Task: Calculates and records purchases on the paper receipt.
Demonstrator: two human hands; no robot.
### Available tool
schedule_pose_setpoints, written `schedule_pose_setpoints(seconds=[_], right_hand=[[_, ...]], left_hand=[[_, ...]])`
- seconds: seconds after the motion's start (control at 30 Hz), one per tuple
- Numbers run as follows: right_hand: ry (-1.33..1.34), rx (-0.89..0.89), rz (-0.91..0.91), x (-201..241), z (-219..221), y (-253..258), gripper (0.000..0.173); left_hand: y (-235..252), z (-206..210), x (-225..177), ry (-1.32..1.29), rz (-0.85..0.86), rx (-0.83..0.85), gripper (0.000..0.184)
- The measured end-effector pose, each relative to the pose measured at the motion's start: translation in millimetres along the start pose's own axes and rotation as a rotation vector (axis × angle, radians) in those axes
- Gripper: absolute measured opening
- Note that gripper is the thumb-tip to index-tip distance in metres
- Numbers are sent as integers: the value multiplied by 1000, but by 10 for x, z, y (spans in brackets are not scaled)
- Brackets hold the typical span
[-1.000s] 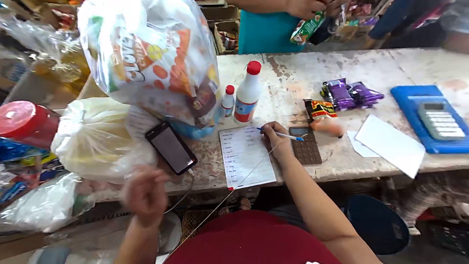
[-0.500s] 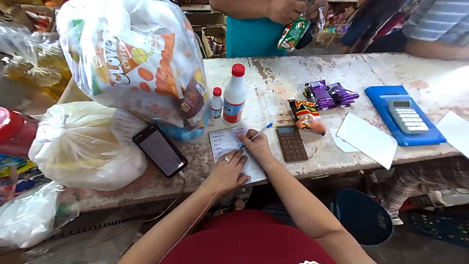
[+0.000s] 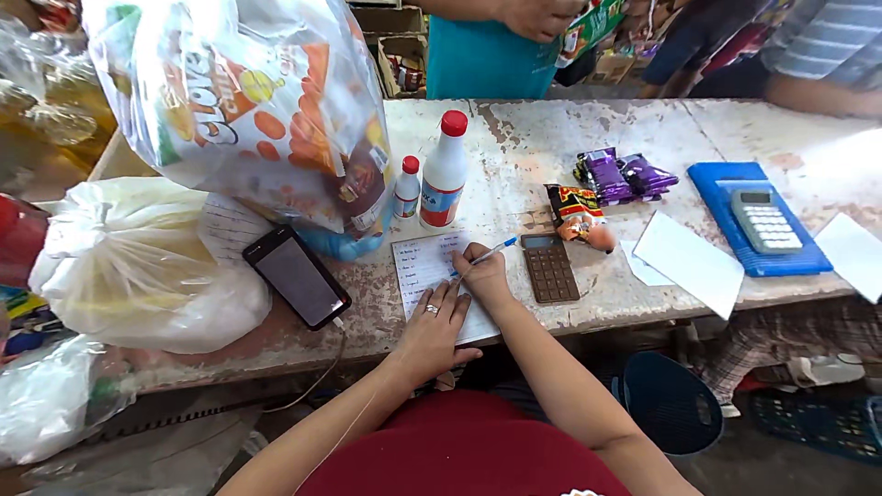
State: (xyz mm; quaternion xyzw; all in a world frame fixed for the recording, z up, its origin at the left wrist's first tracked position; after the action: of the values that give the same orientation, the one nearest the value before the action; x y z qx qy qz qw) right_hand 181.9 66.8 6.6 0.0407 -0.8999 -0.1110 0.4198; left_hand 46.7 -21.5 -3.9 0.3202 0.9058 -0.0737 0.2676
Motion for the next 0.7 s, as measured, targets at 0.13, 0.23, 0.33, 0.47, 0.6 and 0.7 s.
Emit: schedule_pose_setpoints(seconds=[0.13, 0.23, 0.33, 0.47, 0.6, 0.7], right_hand=[[-27, 24, -11, -14, -4, 14, 33], [-23, 28, 14, -21, -13, 28, 34], [-14, 3, 24, -16, -7, 13, 35], [-16, 42, 13, -36, -13, 23, 34], [-16, 41, 25, -27, -18, 22, 34], [-23, 36, 35, 5, -33, 25, 32]], left_hand=[[-6, 10, 12, 1, 9, -2, 97], [-4, 7, 19, -10, 5, 12, 97], [3, 3, 7, 0, -8, 40, 96], [39, -40, -68, -20, -84, 139, 98], [98, -66, -178, -35, -130, 175, 103], [113, -25, -159, -42, -103, 141, 104]])
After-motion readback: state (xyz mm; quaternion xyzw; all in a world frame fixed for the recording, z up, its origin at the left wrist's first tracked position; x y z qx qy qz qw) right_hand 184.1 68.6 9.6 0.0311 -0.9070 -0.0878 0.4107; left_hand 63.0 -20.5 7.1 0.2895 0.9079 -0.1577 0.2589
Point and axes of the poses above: each hand's wrist, its own y-axis towards the middle knuckle, its own z-axis out of the palm, x = y × z, the point moved 3 cm from there along y, towards the middle knuckle, and after that the axes turned 15 degrees about -y, right-handed, at the moved point
